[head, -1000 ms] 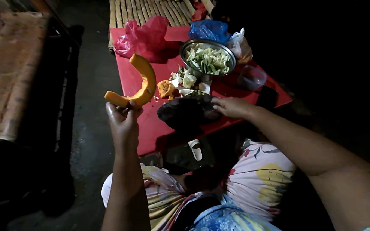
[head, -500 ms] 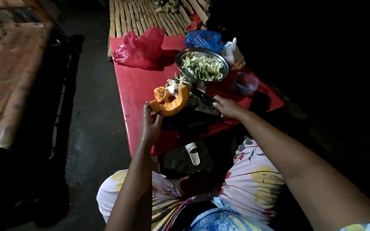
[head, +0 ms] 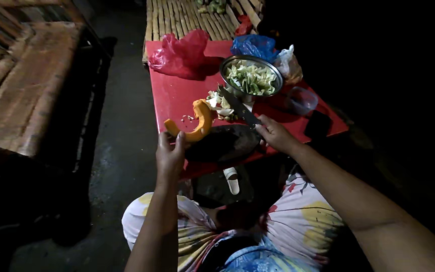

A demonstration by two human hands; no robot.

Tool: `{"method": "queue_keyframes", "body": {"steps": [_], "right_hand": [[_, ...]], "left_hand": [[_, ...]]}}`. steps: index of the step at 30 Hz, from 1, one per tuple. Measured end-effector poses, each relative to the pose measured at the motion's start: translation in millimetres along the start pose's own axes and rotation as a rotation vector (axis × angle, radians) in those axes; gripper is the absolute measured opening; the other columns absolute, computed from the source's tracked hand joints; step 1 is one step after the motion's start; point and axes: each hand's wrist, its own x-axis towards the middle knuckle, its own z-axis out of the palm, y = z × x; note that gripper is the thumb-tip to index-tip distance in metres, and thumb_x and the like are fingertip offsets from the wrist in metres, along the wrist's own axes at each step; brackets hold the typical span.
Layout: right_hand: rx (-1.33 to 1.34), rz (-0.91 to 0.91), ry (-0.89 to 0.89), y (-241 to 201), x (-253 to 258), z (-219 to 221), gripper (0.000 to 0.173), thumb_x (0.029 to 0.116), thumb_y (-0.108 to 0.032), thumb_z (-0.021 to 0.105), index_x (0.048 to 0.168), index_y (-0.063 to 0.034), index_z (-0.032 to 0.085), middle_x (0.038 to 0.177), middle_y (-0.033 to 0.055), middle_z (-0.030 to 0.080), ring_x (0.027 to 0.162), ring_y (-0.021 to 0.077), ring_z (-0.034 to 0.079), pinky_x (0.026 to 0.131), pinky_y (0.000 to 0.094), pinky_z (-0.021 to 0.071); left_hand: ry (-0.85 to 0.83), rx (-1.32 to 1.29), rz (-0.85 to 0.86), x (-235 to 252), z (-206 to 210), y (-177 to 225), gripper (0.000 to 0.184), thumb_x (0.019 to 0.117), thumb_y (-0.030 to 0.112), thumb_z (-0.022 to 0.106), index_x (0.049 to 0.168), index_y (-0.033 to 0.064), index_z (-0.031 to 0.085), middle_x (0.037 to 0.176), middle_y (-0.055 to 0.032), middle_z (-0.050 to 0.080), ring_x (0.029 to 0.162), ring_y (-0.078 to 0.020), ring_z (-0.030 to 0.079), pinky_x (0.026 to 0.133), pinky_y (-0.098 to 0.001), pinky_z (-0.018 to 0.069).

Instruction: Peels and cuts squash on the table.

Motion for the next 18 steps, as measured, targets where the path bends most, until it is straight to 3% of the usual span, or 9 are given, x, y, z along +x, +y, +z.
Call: {"method": "queue_keyframes", "body": {"steps": [1,3,7,9,12,18], "right_hand": [[-0.047,-0.079,-0.001,-7.0,-2.8,1.0,0.031,0.1108,-0.023,0.044,0.134,-0.0084,0.060,0.123,0.0151,0.065,0.096,0.0264,0.069,0.083,0.0498,0.0584],[-0.142,-0.183,-0.041,-22.0,-5.4,4.2,0.029,0.1078,-0.017,0.049,0.131,-0.0086,0.064,0.124,0.0149,0.065,0.107,0.0298,0.067,0.089,0.0543,0.0560],[-0.254,-0.190,-0.111,-41.8,1.2,4.0,0.030,0.1084,-0.023,0.050,0.133,-0.0135,0.064,0.117,0.0121,0.065,0.099,0.0298,0.068,0.080,0.0550,0.0569],[-0.297,-0.116,-0.110,-42.0,11.2,0.0,0.033,0.1103,-0.025,0.046,0.136,-0.0121,0.061,0.120,0.0163,0.065,0.102,0.0355,0.068,0.083,0.0594,0.0556],[-0.308,0.059,-0.063,-34.7,27.5,-10.3,0.042,0.1126,-0.028,0.040,0.152,-0.0138,0.049,0.133,0.0218,0.063,0.117,0.0431,0.064,0.096,0.0650,0.0499],[-0.264,0.104,0.027,-39.3,28.3,-10.4,0.041,0.1113,-0.026,0.044,0.147,-0.0067,0.046,0.134,0.0250,0.060,0.110,0.0427,0.066,0.092,0.0617,0.0526]], "left_hand": [[0.019,-0.064,-0.005,5.0,1.0,1.7,0.046,0.1063,0.032,0.055,0.136,-0.0021,0.049,0.116,-0.0168,0.065,0.093,-0.0202,0.071,0.084,-0.0410,0.0615],[0.027,-0.143,-0.015,15.5,3.9,6.0,0.045,0.1061,0.029,0.055,0.134,-0.0046,0.049,0.116,-0.0169,0.064,0.092,-0.0188,0.071,0.083,-0.0388,0.0618],[0.002,-0.178,-0.002,30.9,11.7,12.8,0.046,0.1055,0.030,0.056,0.134,-0.0051,0.048,0.115,-0.0175,0.065,0.093,-0.0207,0.072,0.083,-0.0398,0.0623],[0.014,-0.161,-0.015,32.5,12.3,17.3,0.045,0.1063,0.031,0.055,0.134,-0.0047,0.049,0.114,-0.0170,0.064,0.091,-0.0203,0.071,0.082,-0.0394,0.0618],[0.013,-0.144,-0.042,29.4,6.4,19.5,0.044,0.1076,0.030,0.053,0.134,-0.0044,0.048,0.113,-0.0164,0.064,0.088,-0.0185,0.071,0.080,-0.0375,0.0617],[-0.175,0.041,-0.172,17.1,1.2,18.7,0.045,0.1091,0.035,0.051,0.135,-0.0023,0.048,0.110,-0.0212,0.066,0.083,-0.0264,0.069,0.079,-0.0468,0.0594]]}}
